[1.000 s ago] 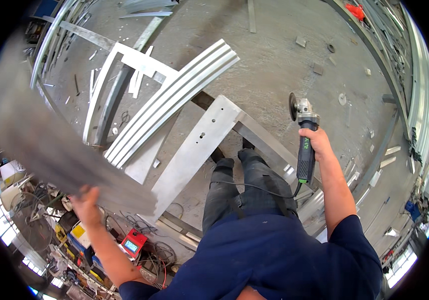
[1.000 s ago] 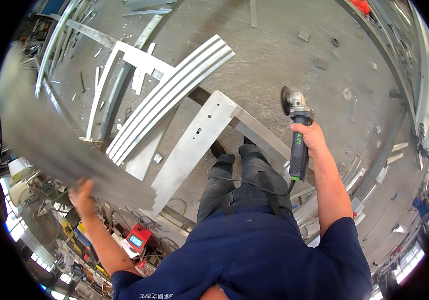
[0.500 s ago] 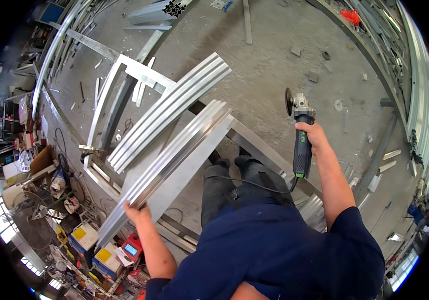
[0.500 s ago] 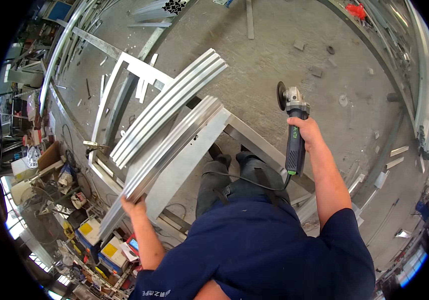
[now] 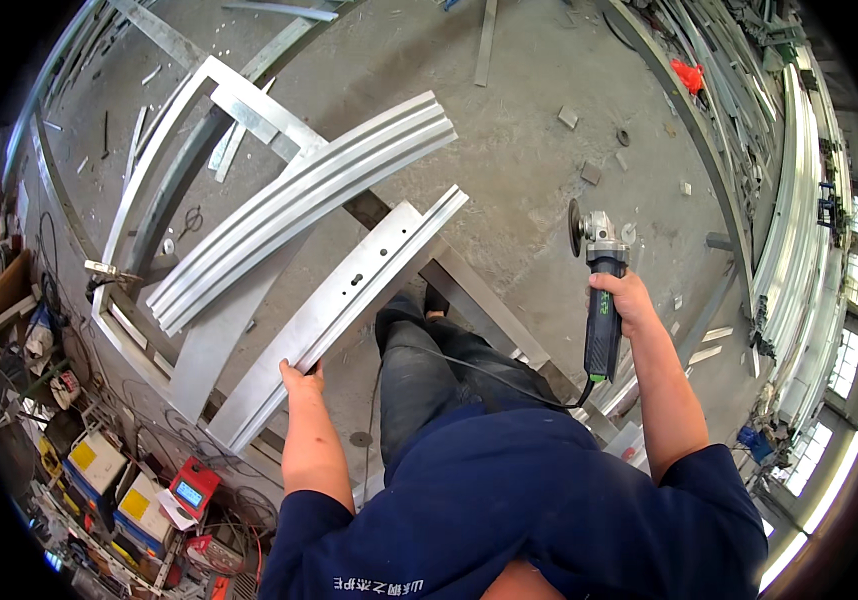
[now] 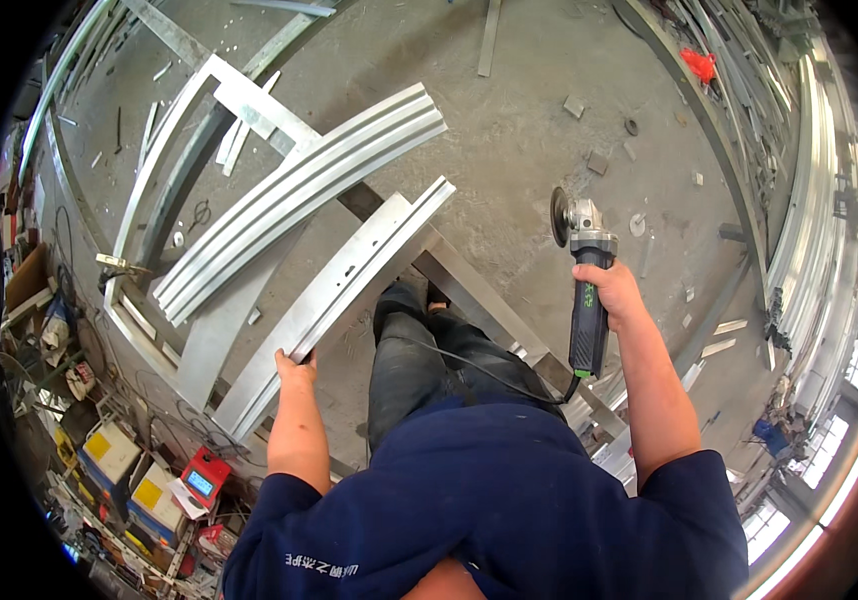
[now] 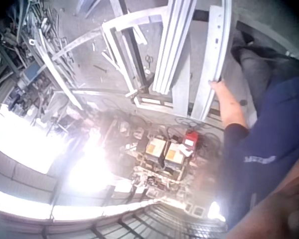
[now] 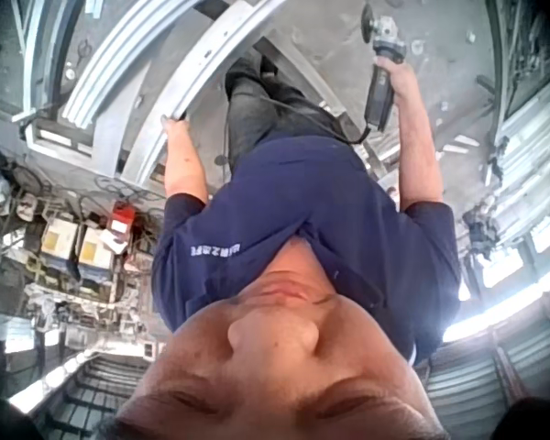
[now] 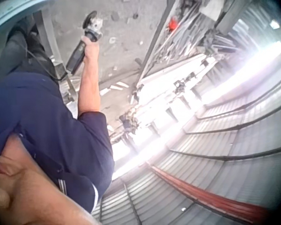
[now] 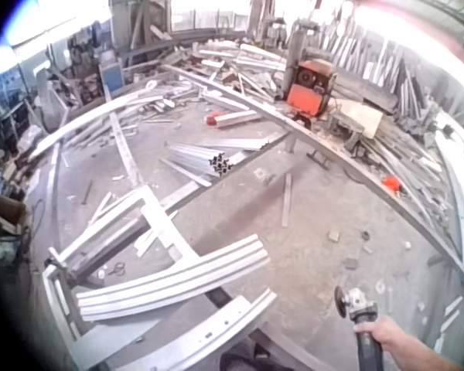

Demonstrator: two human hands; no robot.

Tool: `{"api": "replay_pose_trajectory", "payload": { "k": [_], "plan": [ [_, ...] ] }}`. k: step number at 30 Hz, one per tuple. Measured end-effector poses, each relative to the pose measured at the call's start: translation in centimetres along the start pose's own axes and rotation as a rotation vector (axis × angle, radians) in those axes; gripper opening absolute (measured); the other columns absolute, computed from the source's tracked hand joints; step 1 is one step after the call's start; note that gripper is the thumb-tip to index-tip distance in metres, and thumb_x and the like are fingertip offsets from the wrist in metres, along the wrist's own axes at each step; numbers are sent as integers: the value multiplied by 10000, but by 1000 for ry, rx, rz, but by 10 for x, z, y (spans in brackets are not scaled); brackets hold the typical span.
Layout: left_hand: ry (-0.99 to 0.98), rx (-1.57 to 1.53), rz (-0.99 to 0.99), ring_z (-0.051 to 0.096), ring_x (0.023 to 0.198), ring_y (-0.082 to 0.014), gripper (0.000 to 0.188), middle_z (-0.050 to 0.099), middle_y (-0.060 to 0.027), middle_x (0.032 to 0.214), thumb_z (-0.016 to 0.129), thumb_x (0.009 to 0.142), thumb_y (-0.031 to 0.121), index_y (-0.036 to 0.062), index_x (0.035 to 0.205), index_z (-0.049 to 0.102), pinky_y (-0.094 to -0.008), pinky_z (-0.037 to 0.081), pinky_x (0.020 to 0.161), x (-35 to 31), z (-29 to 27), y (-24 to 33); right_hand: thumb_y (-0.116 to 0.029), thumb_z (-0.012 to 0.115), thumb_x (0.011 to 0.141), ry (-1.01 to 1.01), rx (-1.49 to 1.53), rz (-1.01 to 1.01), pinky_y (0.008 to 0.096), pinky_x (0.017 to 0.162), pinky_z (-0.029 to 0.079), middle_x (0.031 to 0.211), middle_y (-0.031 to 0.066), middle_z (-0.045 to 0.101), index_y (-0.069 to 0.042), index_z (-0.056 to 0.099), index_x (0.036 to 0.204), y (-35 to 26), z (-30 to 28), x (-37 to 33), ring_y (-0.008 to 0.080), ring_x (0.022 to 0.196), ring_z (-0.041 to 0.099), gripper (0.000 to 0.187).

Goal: The person arranges long metal slats on a flat metal panel, uses an angle grinder to smooth edges, measures the panel with a tape measure, and stacks the slats in parallel rows. The work occurs in a workshop with scattered tools and metal parts.

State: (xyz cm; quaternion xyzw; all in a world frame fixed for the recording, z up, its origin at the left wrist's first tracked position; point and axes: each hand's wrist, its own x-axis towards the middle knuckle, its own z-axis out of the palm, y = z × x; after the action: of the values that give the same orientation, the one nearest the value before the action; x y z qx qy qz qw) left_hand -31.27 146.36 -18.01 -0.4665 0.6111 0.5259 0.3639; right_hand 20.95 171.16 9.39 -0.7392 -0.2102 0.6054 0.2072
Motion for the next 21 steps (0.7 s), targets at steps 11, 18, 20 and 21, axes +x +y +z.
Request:
{"api": "replay_pose_trajectory", "payload": {
  "k": [11,18,20,21],
  "plan": [
    [66,4,15,526,1225,-310,740,470,-114,1419,633,886,562,85,1408,414,-442,470,1011,12,-29,-3,-157,790,727,-61,-179,-22,304,556,472,745,57,612,20,576,992,-5,45,27,132,613,575,384],
    [595,667,272,453,1298,-351,936,406,-226,1452,739,780,587,-55,1377,414,-494,382,1068,-80,17,-3,-143,791,725,-12,-251,-39,309,578,480,771,60,621,12,588,988,-2,47,31,136,629,580,367],
    [618,1106,907,444,1301,-373,1001,406,-263,1438,767,737,589,-96,1369,402,-496,347,1096,-62,19,-14,-141,795,719,-15,-267,-58,313,581,479,771,59,621,14,597,984,-5,50,31,136,637,582,365],
    [605,1314,1234,440,1303,-384,1034,406,-281,1431,781,716,590,-116,1365,396,-498,329,1109,-57,21,-20,-141,796,704,-9,-284,-56,320,589,480,774,62,621,15,600,972,-6,51,32,143,645,582,367]
  ]
}}
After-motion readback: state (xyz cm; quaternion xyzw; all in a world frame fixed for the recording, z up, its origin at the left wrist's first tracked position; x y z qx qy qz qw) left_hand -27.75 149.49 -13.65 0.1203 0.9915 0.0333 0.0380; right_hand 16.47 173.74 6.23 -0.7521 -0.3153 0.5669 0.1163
